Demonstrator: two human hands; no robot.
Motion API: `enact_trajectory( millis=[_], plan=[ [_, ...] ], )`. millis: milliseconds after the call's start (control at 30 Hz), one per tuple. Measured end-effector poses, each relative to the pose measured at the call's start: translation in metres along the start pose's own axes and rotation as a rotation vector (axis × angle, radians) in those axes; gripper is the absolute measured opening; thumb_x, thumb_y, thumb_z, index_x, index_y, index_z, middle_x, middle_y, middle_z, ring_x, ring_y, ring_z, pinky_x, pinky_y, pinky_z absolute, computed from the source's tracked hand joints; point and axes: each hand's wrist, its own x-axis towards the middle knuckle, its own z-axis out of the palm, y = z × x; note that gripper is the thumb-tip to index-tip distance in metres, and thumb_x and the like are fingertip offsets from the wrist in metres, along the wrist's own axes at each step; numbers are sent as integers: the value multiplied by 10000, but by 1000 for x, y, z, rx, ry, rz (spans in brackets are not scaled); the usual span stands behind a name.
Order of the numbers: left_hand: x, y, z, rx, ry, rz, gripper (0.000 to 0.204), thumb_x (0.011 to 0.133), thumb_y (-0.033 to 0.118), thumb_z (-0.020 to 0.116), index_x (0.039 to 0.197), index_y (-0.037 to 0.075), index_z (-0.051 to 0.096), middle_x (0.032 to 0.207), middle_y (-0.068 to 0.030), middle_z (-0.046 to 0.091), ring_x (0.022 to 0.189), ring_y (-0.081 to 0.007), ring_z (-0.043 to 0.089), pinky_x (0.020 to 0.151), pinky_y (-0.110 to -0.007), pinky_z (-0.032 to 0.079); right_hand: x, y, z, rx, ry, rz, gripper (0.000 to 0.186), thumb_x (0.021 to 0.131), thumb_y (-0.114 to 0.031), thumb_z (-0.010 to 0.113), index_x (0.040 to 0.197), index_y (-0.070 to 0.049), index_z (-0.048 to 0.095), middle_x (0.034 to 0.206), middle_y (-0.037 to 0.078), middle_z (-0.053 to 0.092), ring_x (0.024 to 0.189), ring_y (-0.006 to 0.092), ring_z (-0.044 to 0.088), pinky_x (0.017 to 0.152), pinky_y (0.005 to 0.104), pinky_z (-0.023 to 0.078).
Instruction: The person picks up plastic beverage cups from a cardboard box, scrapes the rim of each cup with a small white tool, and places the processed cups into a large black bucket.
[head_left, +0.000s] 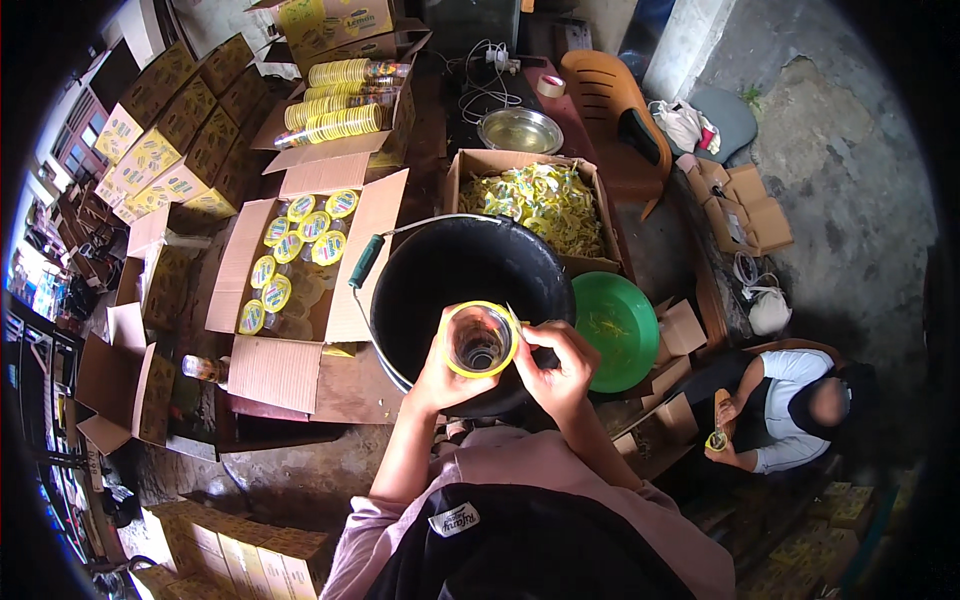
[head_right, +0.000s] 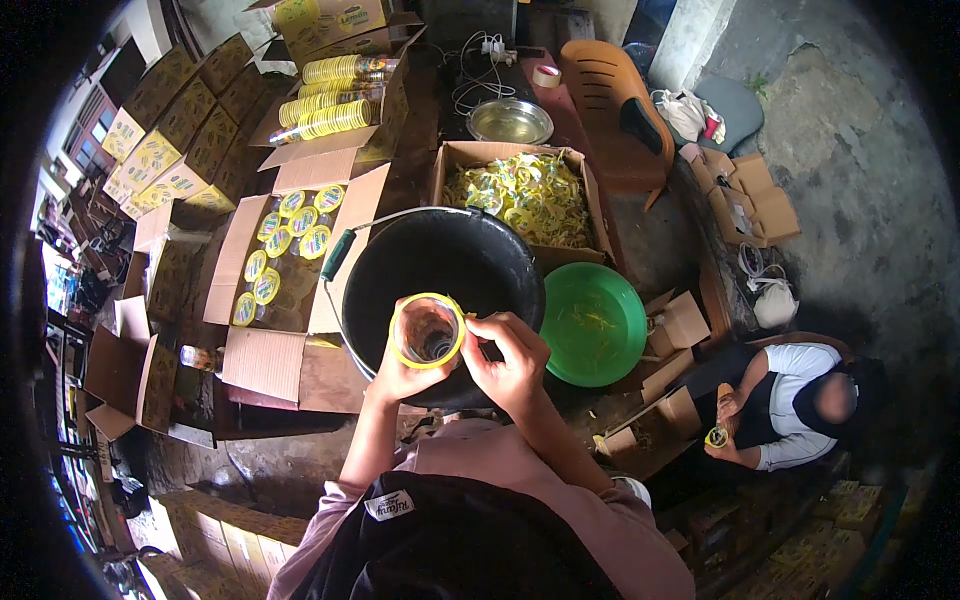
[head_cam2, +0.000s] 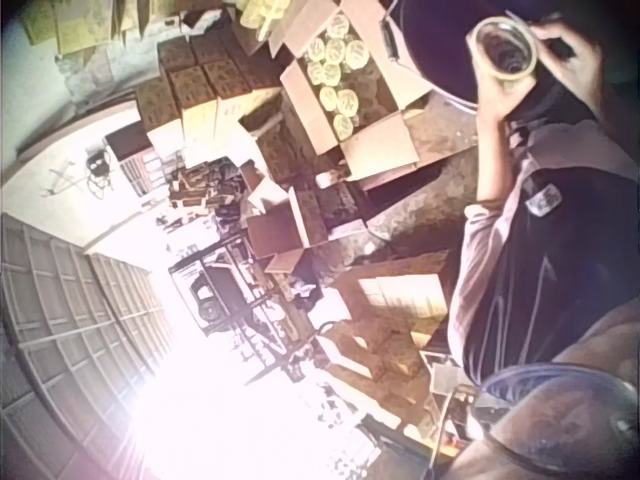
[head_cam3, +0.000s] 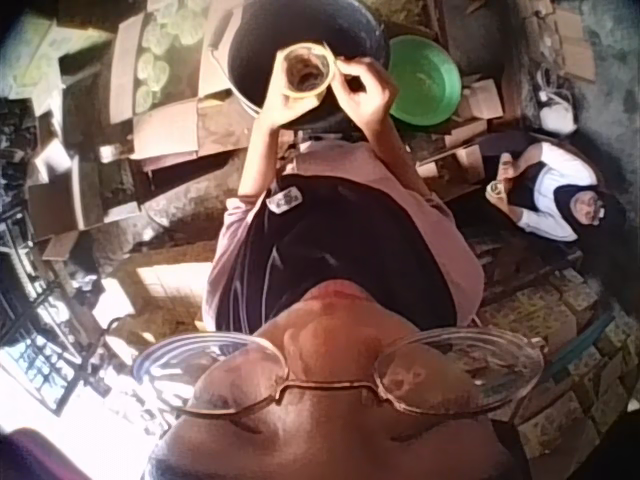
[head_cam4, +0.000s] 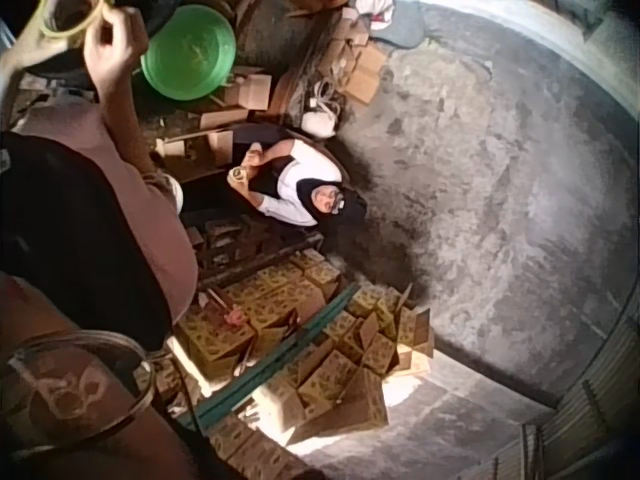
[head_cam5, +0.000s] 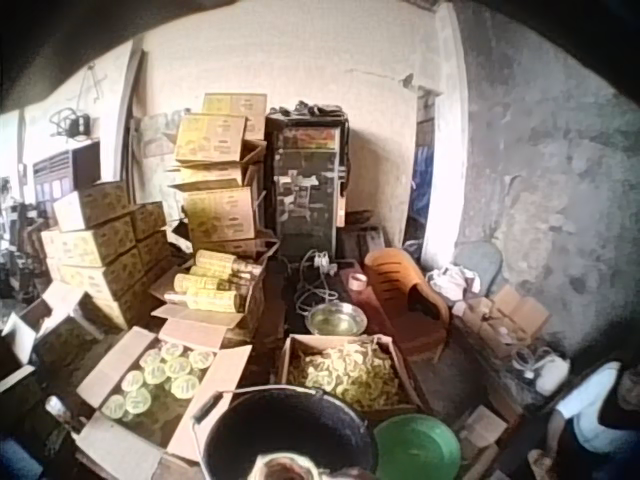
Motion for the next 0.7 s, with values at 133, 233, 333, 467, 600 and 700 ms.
enact_trajectory(
  millis=[133, 233, 333, 467, 600, 700],
  plan=[
    [-1, -8, -1, 20, 27, -24, 629, 605, 119, 719, 1119, 41, 365, 1049, -91, 471, 1000, -178, 492, 880, -315, 403, -4, -1, 2, -39, 11, 11, 180, 636, 89, 659, 785, 21, 583, 697, 104, 598, 565, 163, 583, 520, 238, 461],
    [-1, -6, -4, -44, -60, 3, 635, 601, 112, 718, 1121, 38, 361, 1049, -92, 472, 997, -177, 493, 874, -312, 406, 2, -2, 2, -20, -2, -3, 180, 634, 86, 661, 782, 19, 582, 695, 105, 598, 571, 165, 587, 523, 238, 461],
    [-1, -7, -2, -66, -48, 27, 637, 576, 63, 692, 1127, 24, 374, 1046, -96, 475, 972, -179, 515, 844, -309, 434, 0, -2, 1, 20, -8, 23, 178, 633, 83, 662, 779, 19, 581, 692, 106, 597, 575, 167, 587, 527, 239, 461],
    [-3, -6, 0, -75, -1, -5, 638, 579, 42, 666, 1122, 37, 331, 1043, -93, 452, 984, -182, 499, 850, -313, 431, -4, -1, 0, -2, -3, 9, 176, 636, 84, 660, 779, 20, 579, 696, 105, 597, 572, 165, 584, 525, 239, 458],
    [-2, -6, -2, -103, -52, -6, 608, 580, 23, 652, 1088, 47, 321, 1016, -88, 441, 978, -188, 496, 848, -322, 434, -1, -5, 2, 12, 7, 45, 182, 634, 79, 660, 783, 10, 581, 694, 100, 599, 575, 176, 586, 518, 246, 460],
    [-3, -9, -4, -109, -56, 39, 596, 581, 17, 648, 1079, 44, 323, 1038, -97, 409, 984, -196, 489, 855, -329, 434, 0, -5, 2, 20, 1, 45, 183, 634, 72, 662, 784, 0, 585, 688, 95, 600, 583, 188, 595, 513, 252, 467]
  ],
)
